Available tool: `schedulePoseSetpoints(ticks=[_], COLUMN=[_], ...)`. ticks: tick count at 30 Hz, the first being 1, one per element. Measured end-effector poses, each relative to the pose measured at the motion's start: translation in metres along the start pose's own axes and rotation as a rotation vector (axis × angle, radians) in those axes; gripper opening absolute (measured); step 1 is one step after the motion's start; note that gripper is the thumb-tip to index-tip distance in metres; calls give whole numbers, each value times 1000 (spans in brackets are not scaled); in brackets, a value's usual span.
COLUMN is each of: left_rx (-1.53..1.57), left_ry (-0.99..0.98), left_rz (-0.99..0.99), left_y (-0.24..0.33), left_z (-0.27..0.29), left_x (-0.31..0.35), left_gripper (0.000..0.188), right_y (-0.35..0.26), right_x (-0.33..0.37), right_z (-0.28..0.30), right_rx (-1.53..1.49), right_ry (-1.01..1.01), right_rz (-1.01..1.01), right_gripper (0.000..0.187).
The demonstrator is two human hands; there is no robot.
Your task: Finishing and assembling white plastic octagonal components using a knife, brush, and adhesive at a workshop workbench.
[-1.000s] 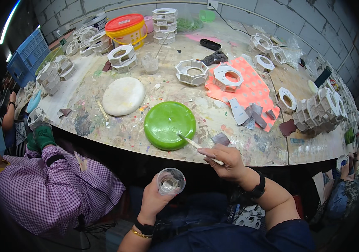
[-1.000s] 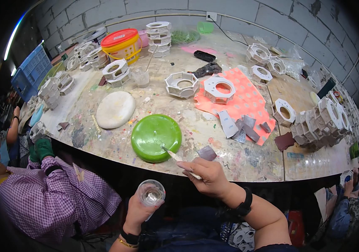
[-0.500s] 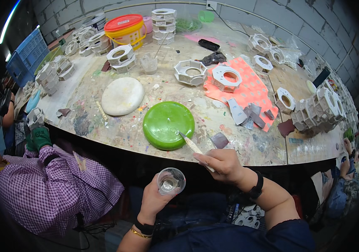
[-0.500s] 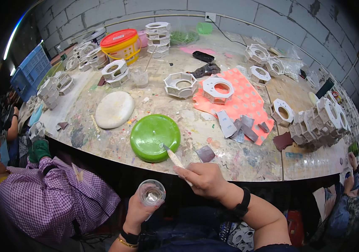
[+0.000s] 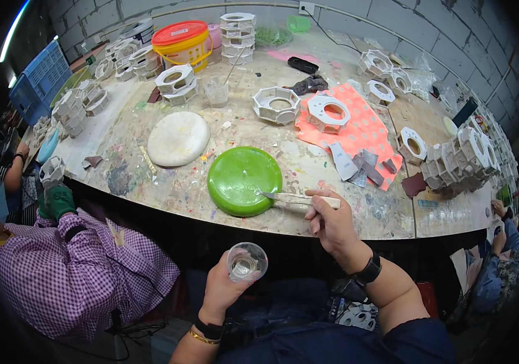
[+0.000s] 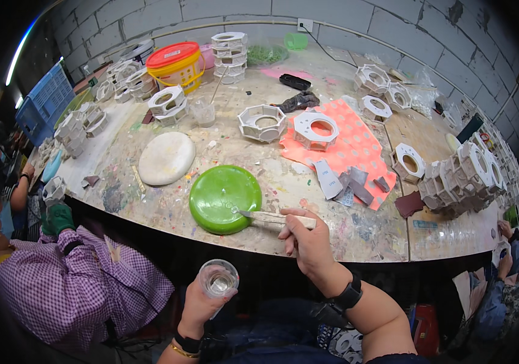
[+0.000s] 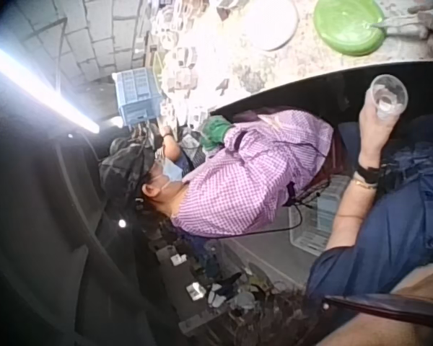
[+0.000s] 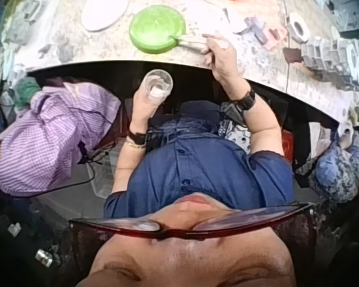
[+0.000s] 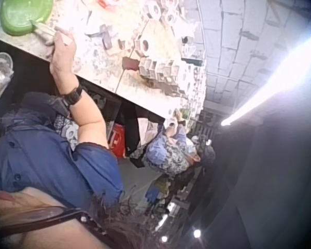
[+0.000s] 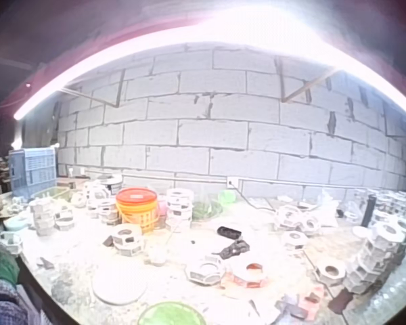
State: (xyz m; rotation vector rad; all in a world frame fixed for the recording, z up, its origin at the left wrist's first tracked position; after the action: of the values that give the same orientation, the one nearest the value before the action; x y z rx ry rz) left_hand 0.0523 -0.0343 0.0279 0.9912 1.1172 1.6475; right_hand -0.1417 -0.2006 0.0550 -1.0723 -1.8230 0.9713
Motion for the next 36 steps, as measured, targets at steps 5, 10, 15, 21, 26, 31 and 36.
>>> schedulePoseSetpoints(ticks=[5,10,15,21,26,31,36], left_rx=[9,2,-2,4,-32,9,-2], left_ry=[-7,-10,-9,-17,-12,-11,0], left_rz=[14,-1,6,3,2,3,-21], left_y=[4,0,6,2,0,-1,1], left_z=[0,-1,1,1,0,1,1], left_x=[0,0,-1,0,1,3,-1], left_gripper=[50,50,50,50,51,51,51], right_y=[-2,1,-4,-1,4,-5,-22], right_x=[-2,7,21,23,33,39,35], right_z=[3,-5,-10,-11,-8,-12,-20], right_rx=[-259,199,1081,1301,1459,1254,914], right_ry=[85,-132,-447,-537,-627,-574,-407], right_rz=[-149,156,1013,1167,1199,1231,1043], right_gripper=[21,23,39,43,44,48,51])
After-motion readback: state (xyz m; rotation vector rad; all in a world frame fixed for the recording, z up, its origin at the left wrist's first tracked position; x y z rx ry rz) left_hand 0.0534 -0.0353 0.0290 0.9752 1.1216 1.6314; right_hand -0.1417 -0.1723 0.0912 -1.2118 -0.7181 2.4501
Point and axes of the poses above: each hand's wrist, its own x-axis away from the middle knuckle, its own z-axis out of the back of the hand, y = z × x, the point moved 2 cm from there along -x, towards the middle knuckle, and after that the axes turned 2 degrees about -x, right-handed, at the moved point
